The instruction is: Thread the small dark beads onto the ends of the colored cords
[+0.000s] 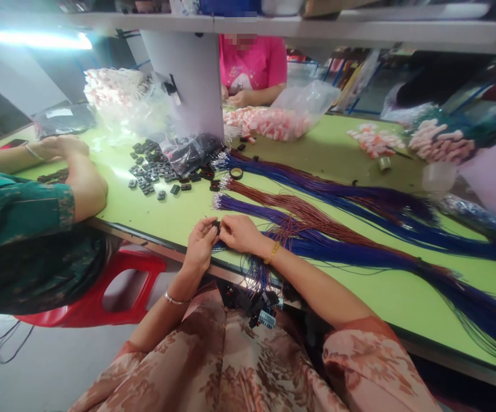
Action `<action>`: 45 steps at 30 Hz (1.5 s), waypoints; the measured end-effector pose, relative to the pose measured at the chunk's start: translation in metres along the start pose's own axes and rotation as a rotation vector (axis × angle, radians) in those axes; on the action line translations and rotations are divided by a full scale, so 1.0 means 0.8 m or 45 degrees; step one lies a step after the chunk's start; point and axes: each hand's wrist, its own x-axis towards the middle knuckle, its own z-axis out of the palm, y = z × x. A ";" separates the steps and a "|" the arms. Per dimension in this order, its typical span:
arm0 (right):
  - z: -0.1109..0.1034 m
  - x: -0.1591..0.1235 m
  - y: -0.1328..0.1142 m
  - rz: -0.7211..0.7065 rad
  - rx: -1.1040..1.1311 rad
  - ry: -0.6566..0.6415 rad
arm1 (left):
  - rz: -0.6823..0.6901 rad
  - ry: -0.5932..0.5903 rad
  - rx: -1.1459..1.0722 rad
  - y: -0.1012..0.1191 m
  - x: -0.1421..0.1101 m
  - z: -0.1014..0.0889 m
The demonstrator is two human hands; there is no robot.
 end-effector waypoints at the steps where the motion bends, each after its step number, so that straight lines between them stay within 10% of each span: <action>1: -0.005 0.005 0.005 0.009 0.042 -0.008 | 0.003 -0.012 -0.016 0.001 0.000 0.002; 7: -0.041 0.062 0.076 0.297 -0.225 0.258 | -0.024 -0.099 -0.148 0.000 0.010 0.012; 15: -0.035 0.080 0.127 0.378 -0.416 0.154 | -0.103 -0.098 -0.150 -0.002 0.017 0.005; 30: -0.023 0.096 0.051 0.055 0.162 0.177 | -0.111 -0.117 -0.168 -0.002 0.015 0.005; 45: -0.012 0.000 0.019 0.104 0.292 0.250 | -0.142 -0.130 -0.247 0.003 0.015 0.003</action>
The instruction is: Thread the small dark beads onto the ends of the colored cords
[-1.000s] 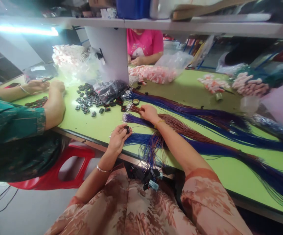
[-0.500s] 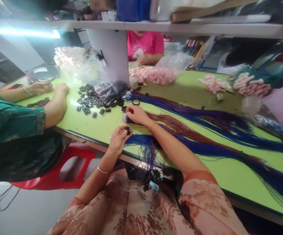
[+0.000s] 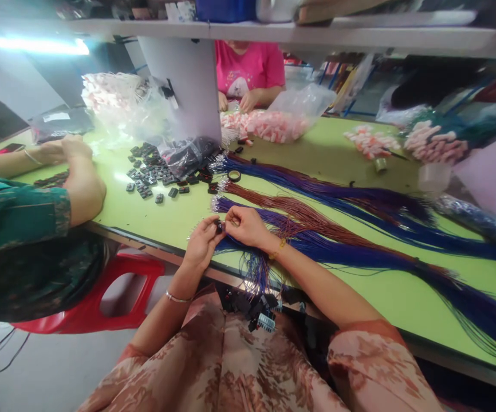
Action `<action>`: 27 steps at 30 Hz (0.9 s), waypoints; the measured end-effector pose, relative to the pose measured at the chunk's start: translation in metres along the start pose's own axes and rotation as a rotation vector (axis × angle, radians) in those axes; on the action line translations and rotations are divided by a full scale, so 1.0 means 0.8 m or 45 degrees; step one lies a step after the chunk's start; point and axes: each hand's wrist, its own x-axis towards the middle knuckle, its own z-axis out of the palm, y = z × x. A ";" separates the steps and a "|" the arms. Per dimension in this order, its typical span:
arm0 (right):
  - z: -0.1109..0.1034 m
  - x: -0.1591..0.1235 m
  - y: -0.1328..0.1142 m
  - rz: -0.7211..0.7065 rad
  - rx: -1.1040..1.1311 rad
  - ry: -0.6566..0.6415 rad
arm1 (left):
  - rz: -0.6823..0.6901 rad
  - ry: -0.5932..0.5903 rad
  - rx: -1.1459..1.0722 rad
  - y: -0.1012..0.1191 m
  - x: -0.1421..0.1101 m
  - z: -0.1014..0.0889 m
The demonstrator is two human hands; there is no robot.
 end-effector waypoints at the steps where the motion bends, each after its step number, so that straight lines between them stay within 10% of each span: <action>1: 0.001 -0.001 0.001 -0.011 -0.036 0.005 | 0.000 -0.003 0.006 0.000 0.000 -0.001; 20: 0.007 -0.007 -0.005 -0.132 -0.358 -0.040 | 0.029 0.000 0.118 -0.007 -0.001 -0.005; 27: 0.011 -0.011 0.009 -0.475 -0.681 -0.135 | -0.096 0.033 0.115 0.000 0.001 -0.005</action>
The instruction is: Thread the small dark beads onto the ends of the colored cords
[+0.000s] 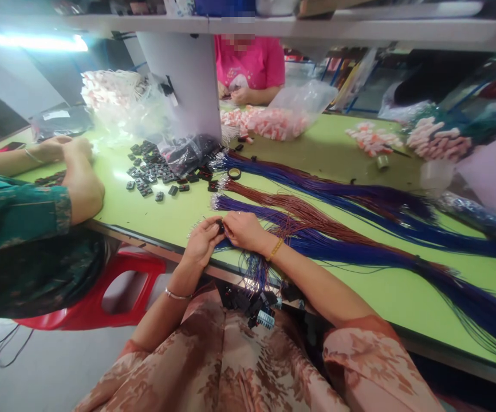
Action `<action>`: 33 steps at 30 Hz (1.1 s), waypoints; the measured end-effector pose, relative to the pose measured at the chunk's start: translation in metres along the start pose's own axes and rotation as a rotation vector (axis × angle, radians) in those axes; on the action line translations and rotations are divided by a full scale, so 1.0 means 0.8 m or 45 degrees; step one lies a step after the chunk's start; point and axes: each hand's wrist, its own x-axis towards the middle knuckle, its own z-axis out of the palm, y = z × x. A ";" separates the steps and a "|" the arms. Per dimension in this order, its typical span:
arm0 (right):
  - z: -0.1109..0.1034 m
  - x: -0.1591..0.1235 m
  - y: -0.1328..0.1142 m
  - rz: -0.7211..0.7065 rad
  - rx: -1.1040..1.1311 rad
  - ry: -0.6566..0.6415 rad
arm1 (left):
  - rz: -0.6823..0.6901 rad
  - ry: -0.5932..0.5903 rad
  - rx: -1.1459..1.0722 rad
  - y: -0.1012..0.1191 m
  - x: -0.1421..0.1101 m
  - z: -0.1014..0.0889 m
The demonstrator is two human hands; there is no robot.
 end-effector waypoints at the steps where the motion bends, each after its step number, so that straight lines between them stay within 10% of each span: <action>1: 0.001 0.000 0.001 -0.019 -0.017 -0.006 | -0.006 0.005 0.004 0.001 0.000 0.001; 17: -0.011 0.003 -0.002 0.227 0.337 -0.074 | 0.030 0.048 0.131 0.000 -0.002 0.006; 21: -0.036 0.011 0.015 0.373 0.701 -0.074 | 0.464 0.005 0.487 -0.008 -0.030 0.019; 23: -0.048 0.016 0.023 0.457 0.850 -0.074 | 0.813 -0.204 0.892 -0.019 -0.056 0.031; 28: -0.045 0.023 0.010 0.386 0.731 -0.295 | 1.093 -1.383 1.683 -0.057 -0.109 0.062; 33: -0.014 0.018 -0.020 0.365 0.288 -0.396 | 1.252 -1.518 1.781 -0.057 -0.107 0.065</action>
